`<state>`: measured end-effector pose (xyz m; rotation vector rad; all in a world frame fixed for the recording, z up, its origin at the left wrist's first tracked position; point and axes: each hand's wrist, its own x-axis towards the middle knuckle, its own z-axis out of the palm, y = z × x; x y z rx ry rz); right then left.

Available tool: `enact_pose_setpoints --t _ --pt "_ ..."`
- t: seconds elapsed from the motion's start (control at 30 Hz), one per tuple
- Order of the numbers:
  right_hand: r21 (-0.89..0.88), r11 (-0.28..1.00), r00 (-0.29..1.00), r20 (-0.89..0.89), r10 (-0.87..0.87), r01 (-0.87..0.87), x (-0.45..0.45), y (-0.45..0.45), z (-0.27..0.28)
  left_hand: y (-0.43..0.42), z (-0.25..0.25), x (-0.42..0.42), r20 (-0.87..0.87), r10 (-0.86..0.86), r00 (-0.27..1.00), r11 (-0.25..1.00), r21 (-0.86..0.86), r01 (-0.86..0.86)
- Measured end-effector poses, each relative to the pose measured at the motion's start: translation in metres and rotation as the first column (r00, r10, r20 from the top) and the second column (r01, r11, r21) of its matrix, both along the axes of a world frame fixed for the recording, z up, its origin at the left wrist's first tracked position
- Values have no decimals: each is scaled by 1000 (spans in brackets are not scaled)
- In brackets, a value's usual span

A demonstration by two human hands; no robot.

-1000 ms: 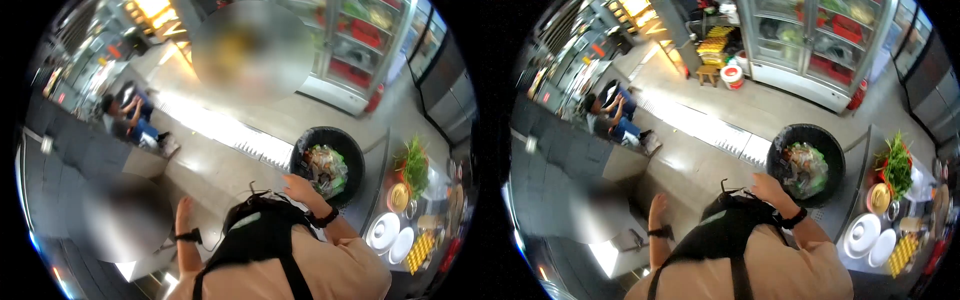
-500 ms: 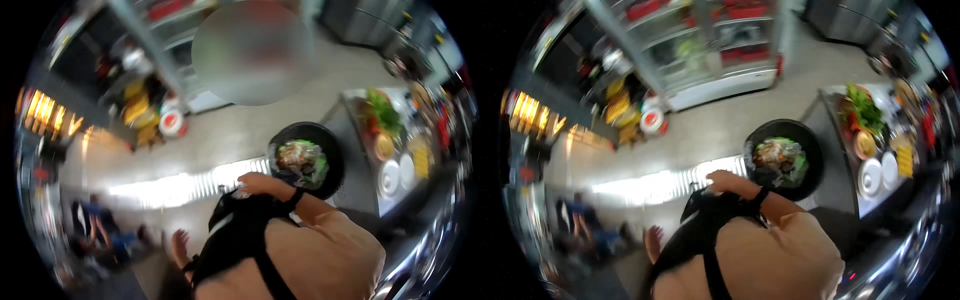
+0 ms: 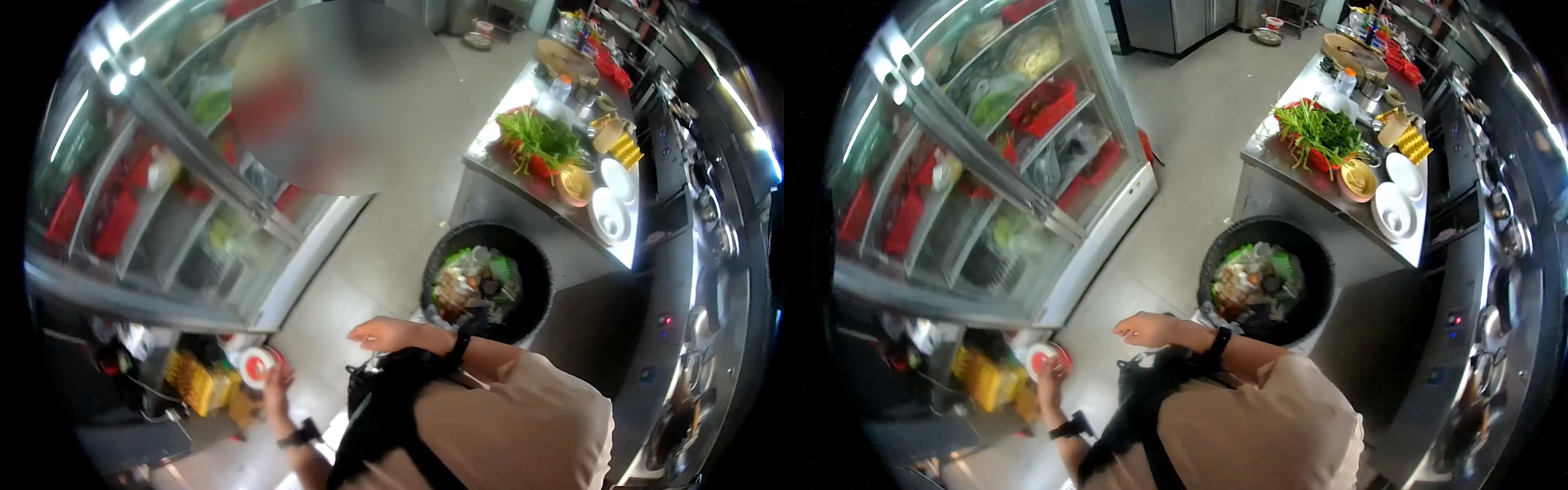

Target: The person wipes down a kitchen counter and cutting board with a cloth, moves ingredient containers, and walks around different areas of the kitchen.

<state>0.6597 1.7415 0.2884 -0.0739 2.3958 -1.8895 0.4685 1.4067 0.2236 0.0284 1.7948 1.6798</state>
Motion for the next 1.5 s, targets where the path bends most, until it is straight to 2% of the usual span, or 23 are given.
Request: enact_pose_setpoints --t 0.07,0.1,0.2,0.33,0.4,0.43,0.53,0.6,0.77,0.83,0.87,0.9,1.0,1.03,1.07,1.13,1.17,1.23,1.27,1.33,1.4,1.43,1.5 --pt "38 999 998 -56 -36 39 -46 28 -3 55 -4 -45 100 -137 985 988 79 129" --pt "-104 992 996 -48 -79 74 -68 44 12 88 4 -60 149 -179 973 982 87 167" --pt "-119 985 987 -95 -133 122 -131 105 60 178 19 -113 115 -387 915 919 -36 393" --pt "-114 943 905 -267 -331 311 -191 177 77 269 21 -181 55 -487 872 862 -130 490" --pt "-314 889 881 -232 -412 333 -216 215 83 310 19 -214 96 -533 840 841 -47 539" --pt "-306 884 871 -236 -430 354 -227 237 85 331 17 -230 123 -552 825 826 -57 561" --pt "-362 810 787 -255 -562 462 -253 306 77 401 9 -276 122 -642 757 754 -79 653" --pt "-459 676 686 -177 -706 577 -265 359 64 452 -2 -300 112 -676 728 727 -61 684" --pt "-520 457 449 -152 -881 721 -281 486 65 610 -4 -360 115 -856 503 503 -30 864" --pt "-411 176 166 -62 -984 894 -279 549 69 681 -9 -373 62 -897 439 437 -37 899" --pt "-402 155 143 -60 -988 902 -273 584 67 713 -14 -374 28 -919 394 392 -60 918" --pt "-386 30 13 -48 -999 922 -265 615 58 744 -22 -382 -59 -959 278 282 -77 956" --pt "-238 -268 -276 3 -961 934 -232 687 37 824 18 -359 -49 -984 174 178 -123 976" --pt "-201 -368 -365 53 -930 908 -218 719 20 852 1 -354 -79 -985 152 162 -138 977" --pt "28 -446 -445 -49 -894 894 -196 758 -17 879 -3 -349 -74 -987 144 152 -131 980" --pt "285 -579 -538 -216 -815 764 -165 811 -45 935 -10 -335 -21 -997 71 73 -137 988" --pt "298 -574 -533 -215 -819 763 -147 845 -63 969 -18 -329 -13 -999 30 31 -174 984" --pt "513 -622 -576 -272 -771 591 -108 909 -98 1032 -5 -312 3 -1000 -19 -19 -248 969" --pt "587 -562 -589 -172 -790 582 -87 941 -112 1063 0 -307 19 -997 -75 -77 -330 941" --pt "614 -587 -689 -95 -719 528 -70 979 -101 1131 -15 -307 -22 -991 -135 -115 -400 909" --pt "632 -583 -727 -45 -685 510 -46 1007 -103 1182 -19 -308 -23 -999 -24 -14 -349 937" --pt "647 -586 -752 -30 -659 488 -38 1026 -104 1211 -15 -313 -10 -999 -49 -42 -366 930" --pt "686 -559 -791 38 -611 465 -21 1053 -105 1255 4 -314 53 -994 99 85 -225 971"
